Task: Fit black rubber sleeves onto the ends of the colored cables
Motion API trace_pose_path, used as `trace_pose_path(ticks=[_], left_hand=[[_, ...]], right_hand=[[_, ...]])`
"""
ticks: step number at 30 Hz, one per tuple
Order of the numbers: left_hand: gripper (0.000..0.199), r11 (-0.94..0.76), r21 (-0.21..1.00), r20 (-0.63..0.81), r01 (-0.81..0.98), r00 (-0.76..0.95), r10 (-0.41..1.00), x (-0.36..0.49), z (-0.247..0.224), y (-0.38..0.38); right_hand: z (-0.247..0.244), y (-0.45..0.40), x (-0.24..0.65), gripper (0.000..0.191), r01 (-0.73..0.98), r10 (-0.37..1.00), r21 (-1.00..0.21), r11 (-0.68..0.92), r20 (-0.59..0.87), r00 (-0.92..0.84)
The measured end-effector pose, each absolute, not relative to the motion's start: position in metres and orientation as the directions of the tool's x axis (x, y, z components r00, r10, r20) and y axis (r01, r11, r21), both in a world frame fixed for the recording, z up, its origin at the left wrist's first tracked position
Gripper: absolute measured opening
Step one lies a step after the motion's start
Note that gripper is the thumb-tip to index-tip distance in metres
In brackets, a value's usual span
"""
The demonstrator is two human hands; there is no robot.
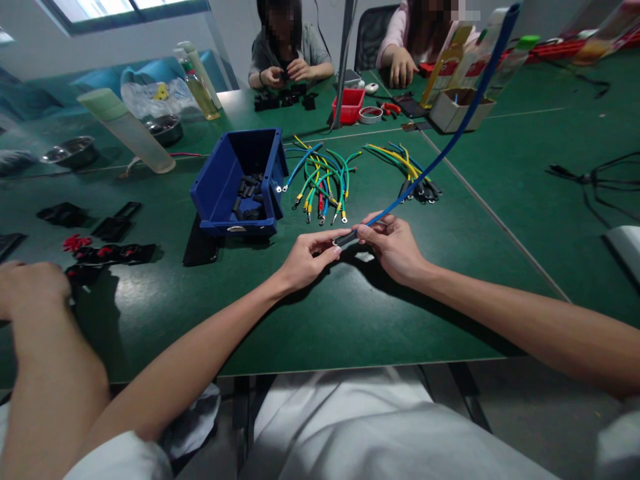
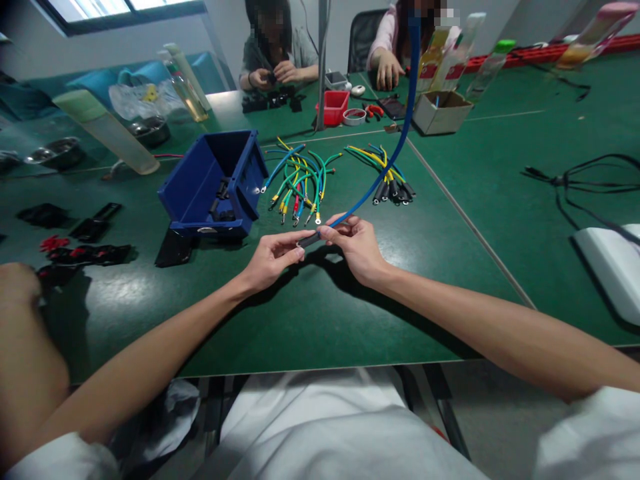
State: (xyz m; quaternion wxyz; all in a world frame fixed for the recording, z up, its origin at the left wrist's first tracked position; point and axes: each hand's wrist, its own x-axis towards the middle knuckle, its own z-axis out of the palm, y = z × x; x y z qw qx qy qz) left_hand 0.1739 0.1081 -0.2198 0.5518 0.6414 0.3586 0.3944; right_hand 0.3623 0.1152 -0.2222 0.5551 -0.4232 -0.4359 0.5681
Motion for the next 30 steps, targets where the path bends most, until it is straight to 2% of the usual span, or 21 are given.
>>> trace_pose_path(ticks=[30], left_hand=[[0.043,-0.135,0.991,0.115,0.013,0.441,0.89,0.1758,-0.2191,0.1093]], right_hand=[[-0.2262,0.1174,0.3641,0.03,-0.244,0.999,-0.97,-0.004,0.008,-0.045]])
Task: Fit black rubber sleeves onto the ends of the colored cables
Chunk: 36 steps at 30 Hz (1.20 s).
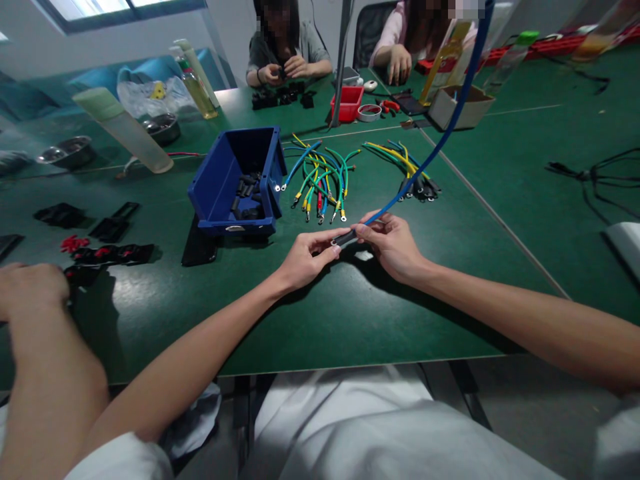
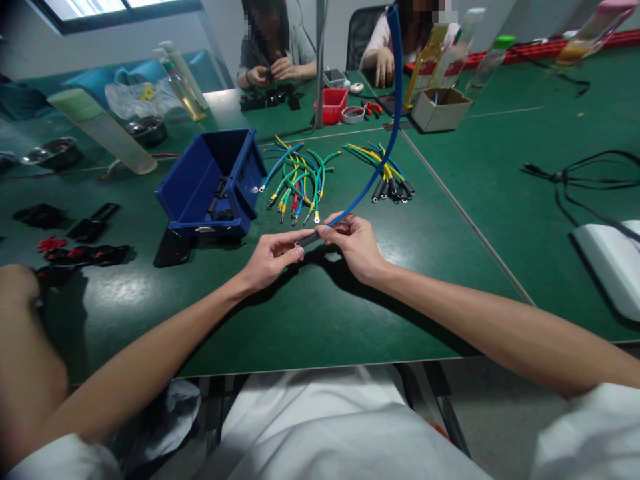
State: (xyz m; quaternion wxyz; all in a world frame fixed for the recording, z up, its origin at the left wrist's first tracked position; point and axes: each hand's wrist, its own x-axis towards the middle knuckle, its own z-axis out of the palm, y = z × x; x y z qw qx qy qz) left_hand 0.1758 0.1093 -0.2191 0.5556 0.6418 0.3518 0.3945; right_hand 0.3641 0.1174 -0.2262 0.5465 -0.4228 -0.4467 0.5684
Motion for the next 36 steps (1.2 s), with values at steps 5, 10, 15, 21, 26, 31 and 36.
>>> trace_pose_path(ticks=[5,10,15,21,26,31,36], left_hand=[[0.045,-0.12,0.993,0.104,0.006,0.456,0.884,0.1749,-0.2213,0.1092],[0.049,-0.109,0.993,0.078,0.041,0.463,0.883,0.1735,-0.2245,0.11],[0.048,-0.112,0.992,0.076,0.054,0.452,0.889,0.1742,-0.2229,0.1096],[0.045,-0.131,0.989,0.089,0.065,0.446,0.89,0.1759,-0.2217,0.1093],[0.044,-0.133,0.989,0.09,0.063,0.449,0.889,0.1762,-0.223,0.1096],[0.045,-0.119,0.99,0.074,0.073,0.445,0.892,0.176,-0.2225,0.1093],[0.045,-0.112,0.992,0.071,0.066,0.445,0.893,0.1761,-0.2215,0.1095]], right_hand=[[-0.2261,0.1177,0.3639,0.03,-0.229,0.999,-0.973,0.003,0.014,-0.044],[-0.2271,0.1181,0.3641,0.032,-0.238,0.999,-0.971,0.011,0.023,-0.048],[-0.2281,0.1184,0.3648,0.031,-0.245,0.999,-0.969,0.001,0.014,-0.051],[-0.2274,0.1183,0.3643,0.032,-0.241,0.999,-0.971,-0.008,0.001,-0.037],[-0.227,0.1179,0.3644,0.033,-0.261,0.999,-0.965,-0.01,0.002,-0.046],[-0.2278,0.1184,0.3652,0.031,-0.263,0.998,-0.965,-0.009,0.008,-0.063],[-0.2275,0.1182,0.3649,0.032,-0.227,0.999,-0.974,-0.005,0.007,-0.053]])
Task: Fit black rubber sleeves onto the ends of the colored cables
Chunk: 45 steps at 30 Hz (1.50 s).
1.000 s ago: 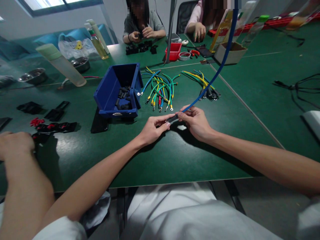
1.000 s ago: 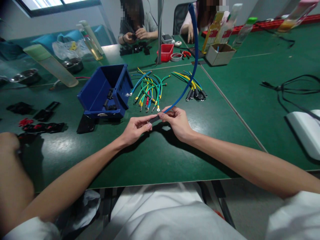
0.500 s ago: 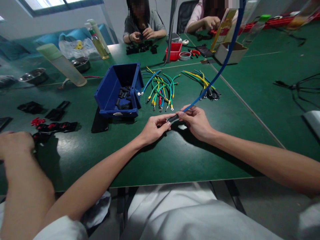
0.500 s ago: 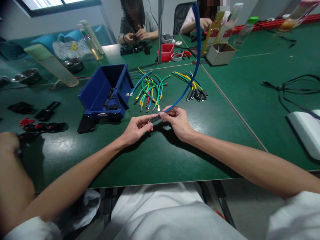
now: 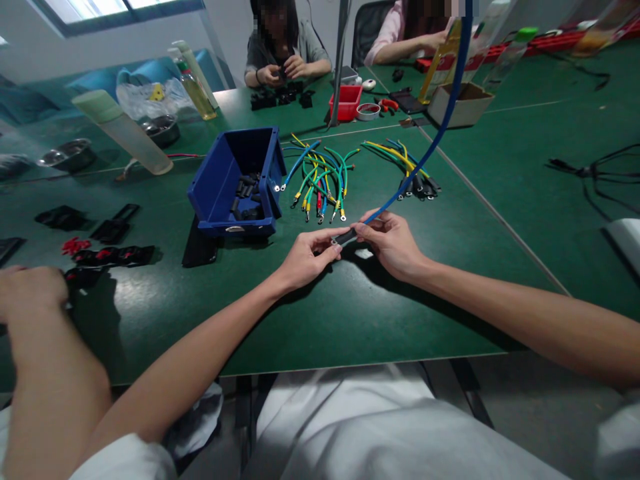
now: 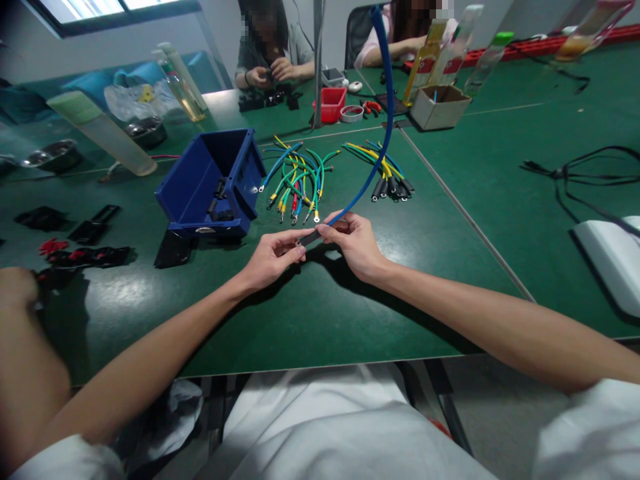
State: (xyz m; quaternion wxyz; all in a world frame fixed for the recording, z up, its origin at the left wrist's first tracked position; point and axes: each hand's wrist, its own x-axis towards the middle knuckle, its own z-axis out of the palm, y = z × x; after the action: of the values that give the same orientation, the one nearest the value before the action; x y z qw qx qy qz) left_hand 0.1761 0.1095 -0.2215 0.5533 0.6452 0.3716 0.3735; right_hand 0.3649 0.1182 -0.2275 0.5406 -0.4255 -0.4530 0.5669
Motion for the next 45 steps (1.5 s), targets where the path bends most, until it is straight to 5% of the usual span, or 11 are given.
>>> trace_pose_path(ticks=[17,34,45], left_hand=[[0.046,-0.181,0.983,0.141,0.041,0.474,0.869,0.177,-0.223,0.106],[0.022,-0.13,0.991,0.116,-0.003,0.478,0.871,0.183,-0.214,0.099],[0.027,-0.319,0.927,0.188,0.199,0.49,0.851,0.182,-0.215,0.097]], right_hand=[[-0.219,0.116,0.363,0.034,-0.234,0.997,-0.97,0.067,0.076,-0.029],[-0.208,0.104,0.362,0.035,-0.087,0.963,-0.971,0.225,0.235,-0.133],[-0.215,0.103,0.365,0.032,0.022,0.944,-0.952,0.306,0.3,-0.139]])
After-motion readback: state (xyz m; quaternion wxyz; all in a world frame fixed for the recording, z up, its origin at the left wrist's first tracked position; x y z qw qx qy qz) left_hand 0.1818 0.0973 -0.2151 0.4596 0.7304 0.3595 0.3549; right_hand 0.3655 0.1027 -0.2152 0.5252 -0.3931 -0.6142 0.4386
